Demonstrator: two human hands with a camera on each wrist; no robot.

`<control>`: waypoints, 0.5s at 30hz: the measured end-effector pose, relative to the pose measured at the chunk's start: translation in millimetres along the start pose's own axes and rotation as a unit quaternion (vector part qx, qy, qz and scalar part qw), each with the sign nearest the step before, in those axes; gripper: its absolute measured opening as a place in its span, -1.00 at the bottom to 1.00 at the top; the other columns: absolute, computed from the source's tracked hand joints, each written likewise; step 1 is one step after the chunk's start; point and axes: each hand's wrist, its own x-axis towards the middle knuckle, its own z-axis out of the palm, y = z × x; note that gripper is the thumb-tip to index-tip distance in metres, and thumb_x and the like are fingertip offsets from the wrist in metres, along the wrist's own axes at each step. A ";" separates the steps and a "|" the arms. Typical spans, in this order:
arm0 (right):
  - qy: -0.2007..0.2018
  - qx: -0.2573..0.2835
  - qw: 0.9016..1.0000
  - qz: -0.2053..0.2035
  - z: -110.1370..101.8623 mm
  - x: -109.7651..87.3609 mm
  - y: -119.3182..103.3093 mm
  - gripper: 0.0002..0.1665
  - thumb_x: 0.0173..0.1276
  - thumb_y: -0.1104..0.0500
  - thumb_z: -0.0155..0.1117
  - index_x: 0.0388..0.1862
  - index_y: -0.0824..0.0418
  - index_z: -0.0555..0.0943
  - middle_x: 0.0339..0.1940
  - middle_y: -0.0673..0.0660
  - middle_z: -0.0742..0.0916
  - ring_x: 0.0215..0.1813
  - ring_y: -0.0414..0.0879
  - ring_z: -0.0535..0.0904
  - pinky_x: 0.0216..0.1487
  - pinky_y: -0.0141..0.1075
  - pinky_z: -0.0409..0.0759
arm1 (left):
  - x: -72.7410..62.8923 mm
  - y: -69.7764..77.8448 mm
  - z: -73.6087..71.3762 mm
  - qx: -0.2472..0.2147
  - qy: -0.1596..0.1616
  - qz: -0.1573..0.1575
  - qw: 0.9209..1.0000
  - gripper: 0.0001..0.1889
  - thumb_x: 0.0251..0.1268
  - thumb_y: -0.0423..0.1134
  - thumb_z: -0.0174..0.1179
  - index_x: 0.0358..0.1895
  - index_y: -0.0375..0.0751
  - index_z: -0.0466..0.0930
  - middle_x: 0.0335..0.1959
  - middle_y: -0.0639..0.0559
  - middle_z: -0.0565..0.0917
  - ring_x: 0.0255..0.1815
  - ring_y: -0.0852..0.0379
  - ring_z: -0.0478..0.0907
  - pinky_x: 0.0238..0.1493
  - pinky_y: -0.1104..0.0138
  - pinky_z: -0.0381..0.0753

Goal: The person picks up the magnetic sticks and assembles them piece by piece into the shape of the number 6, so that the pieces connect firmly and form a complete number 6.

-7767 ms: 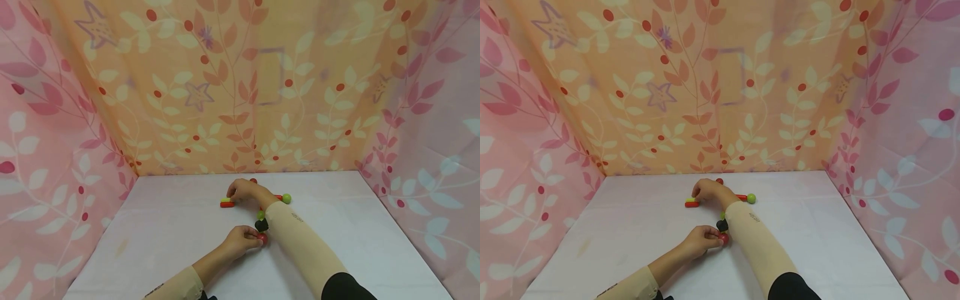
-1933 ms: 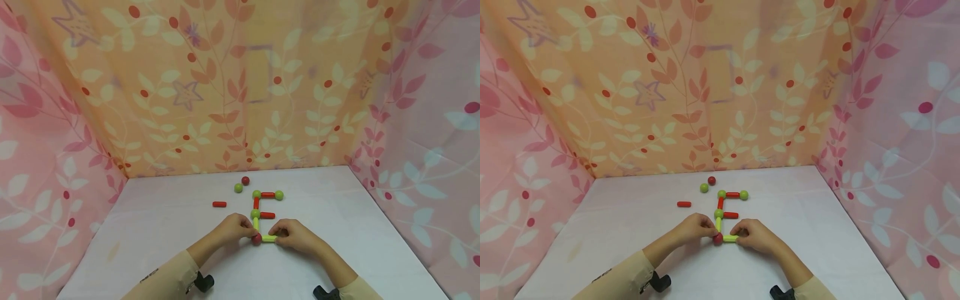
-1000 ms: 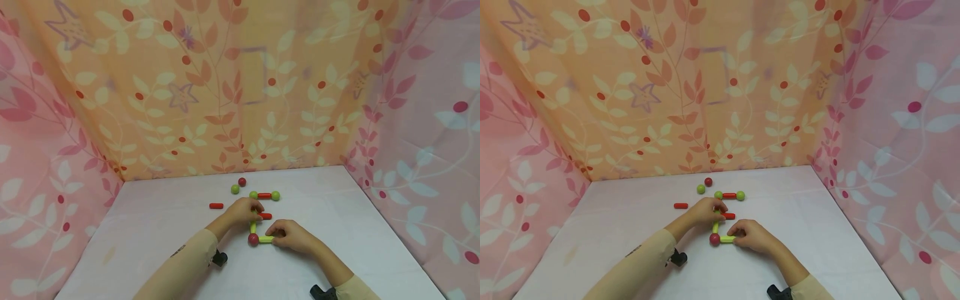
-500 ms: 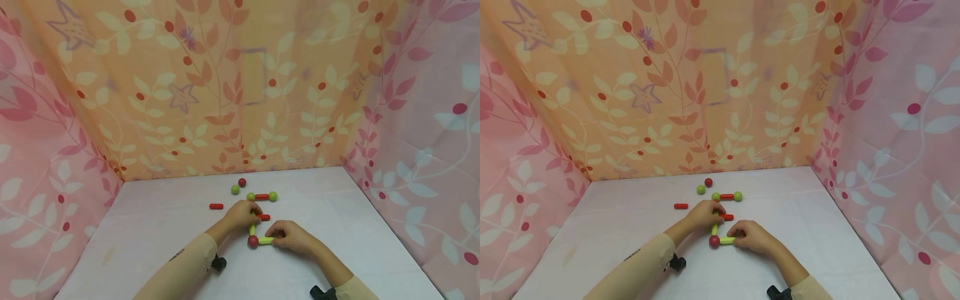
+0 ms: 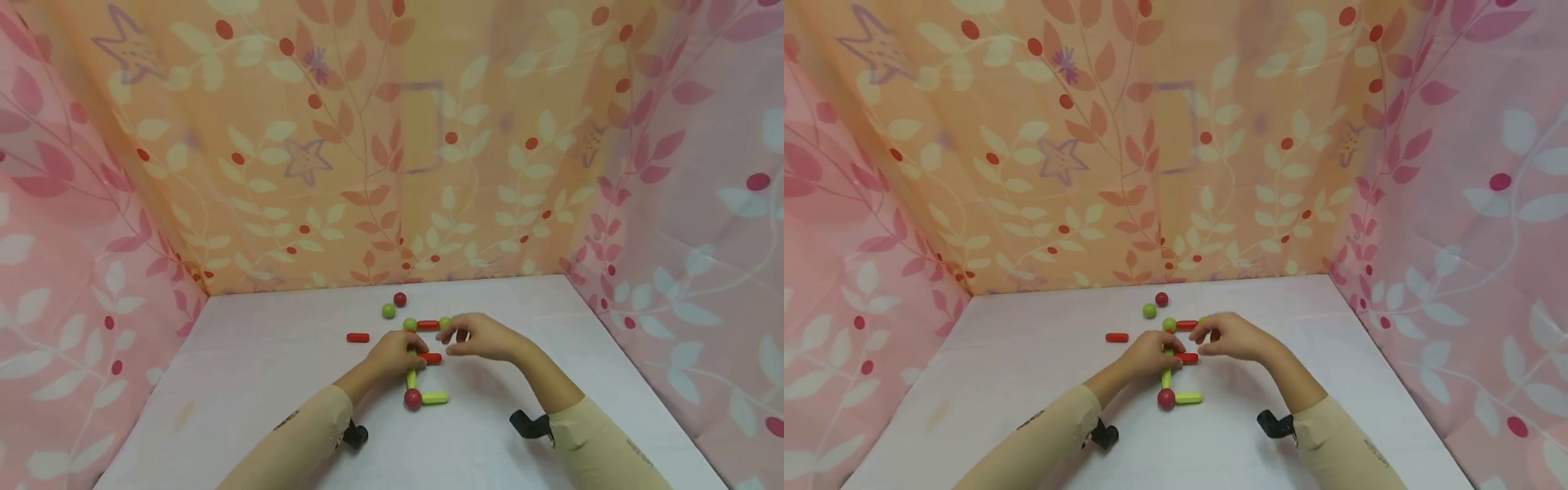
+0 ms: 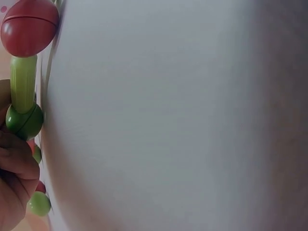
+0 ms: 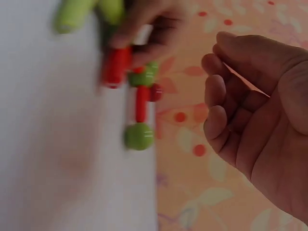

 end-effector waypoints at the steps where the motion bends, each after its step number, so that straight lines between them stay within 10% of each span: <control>1: 0.009 -0.003 1.000 -0.006 -8.8 7.5 -4.4 -0.76 0.14 -0.03 0.33 -0.17 -0.21 0.60 -0.20 -0.10 0.67 -0.22 -0.10 0.52 -0.24 -0.24 0.52 | -1.0 -0.5 -0.7 -0.008 -0.002 -0.001 1.000 -0.83 -0.02 -0.03 0.36 -0.31 0.27 0.62 -0.38 0.37 0.56 -0.25 0.22 0.41 -0.32 0.37 0.47; 8: 0.046 0.001 0.998 -0.050 -54.1 67.9 -9.7 -0.79 0.18 0.08 0.31 -0.17 -0.08 0.62 -0.25 -0.06 0.66 -0.23 -0.03 0.55 -0.26 -0.23 0.55 | -1.2 -4.4 -2.4 -0.024 0.002 0.015 1.000 -0.84 0.00 -0.04 0.35 -0.31 0.27 0.61 -0.35 0.36 0.57 -0.24 0.24 0.42 -0.32 0.37 0.47; 15: 0.121 -0.017 0.992 -0.037 -52.6 119.1 21.6 -0.82 0.19 0.18 0.29 -0.20 0.00 0.64 -0.24 -0.02 0.67 -0.22 -0.09 0.51 -0.31 -0.24 0.53 | -0.3 -5.6 1.8 -0.044 0.000 0.006 0.999 -0.83 -0.03 -0.02 0.37 -0.31 0.26 0.62 -0.35 0.33 0.57 -0.24 0.23 0.43 -0.32 0.38 0.48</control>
